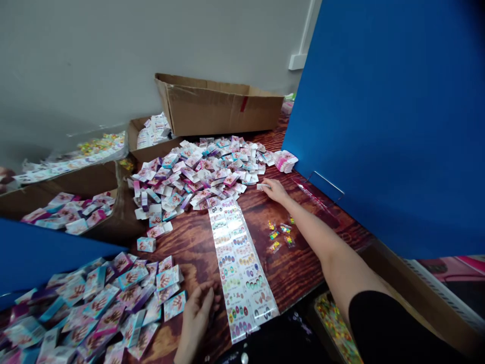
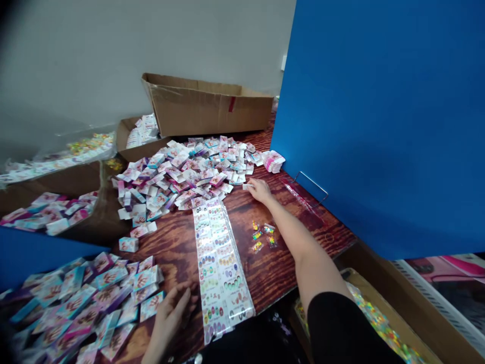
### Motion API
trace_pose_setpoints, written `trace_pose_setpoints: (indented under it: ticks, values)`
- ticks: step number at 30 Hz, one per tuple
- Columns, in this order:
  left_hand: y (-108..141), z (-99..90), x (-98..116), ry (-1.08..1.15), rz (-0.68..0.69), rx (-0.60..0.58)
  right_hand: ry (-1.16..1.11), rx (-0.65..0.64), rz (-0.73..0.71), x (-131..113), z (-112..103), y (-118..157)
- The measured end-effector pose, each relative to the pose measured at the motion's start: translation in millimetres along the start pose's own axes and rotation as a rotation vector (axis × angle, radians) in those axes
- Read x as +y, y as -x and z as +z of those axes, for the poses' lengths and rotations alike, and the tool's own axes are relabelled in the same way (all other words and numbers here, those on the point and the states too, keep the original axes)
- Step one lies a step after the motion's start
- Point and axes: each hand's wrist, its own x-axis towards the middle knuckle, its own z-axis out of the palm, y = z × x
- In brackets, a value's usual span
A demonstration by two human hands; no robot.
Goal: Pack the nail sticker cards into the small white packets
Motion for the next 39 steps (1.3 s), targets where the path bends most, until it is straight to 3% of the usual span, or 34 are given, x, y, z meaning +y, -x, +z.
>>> trace_pose_setpoints:
  ticks: [3, 8, 10, 12, 13, 17, 20, 24, 31, 36, 39]
  values:
    - [3, 1.7, 2, -0.042, 0.031, 0.002, 0.006, -0.028, 0.014, -7, 19, 12]
    - [14, 8.2, 6, -0.17, 0.129, -0.084, -0.06, -0.117, -0.087, -30, 33, 87]
    - [14, 7.4, 17, -0.344, 0.265, -0.123, -0.105, -0.158, -0.168, -34, 32, 116]
    - [6, 0.1, 37, -0.651, 0.495, -0.034, -0.133, -0.196, -0.2, -34, 29, 137]
    - [-2, -6.4, 50, -0.718, 0.546, 0.054, -0.146, -0.199, -0.199, -34, 27, 145]
    - [-58, -44.9, 112, -0.899, 0.615, 0.298, -0.214, -0.171, -0.193, -41, 19, 157]
    - [-101, -69.9, 144, -1.17, 0.572, 0.453, -0.252, -0.116, -0.176, -51, 12, 156]
    - [-128, -86.3, 150, -1.426, 0.426, 0.537, -0.233, -0.084, -0.141, -61, 6, 160]
    - [-132, -101.9, 141, -1.662, 0.292, 0.436, -0.192, -0.054, -0.172, -66, -2, 169]
    - [-136, -98.4, 148, -1.725, 0.323, 0.423, -0.226, 0.035, -0.113, -81, -16, 165]
    - [-140, -92.0, 146, -1.753, 0.359, 0.352, -0.219, 0.099, -0.004, -85, -29, 164]
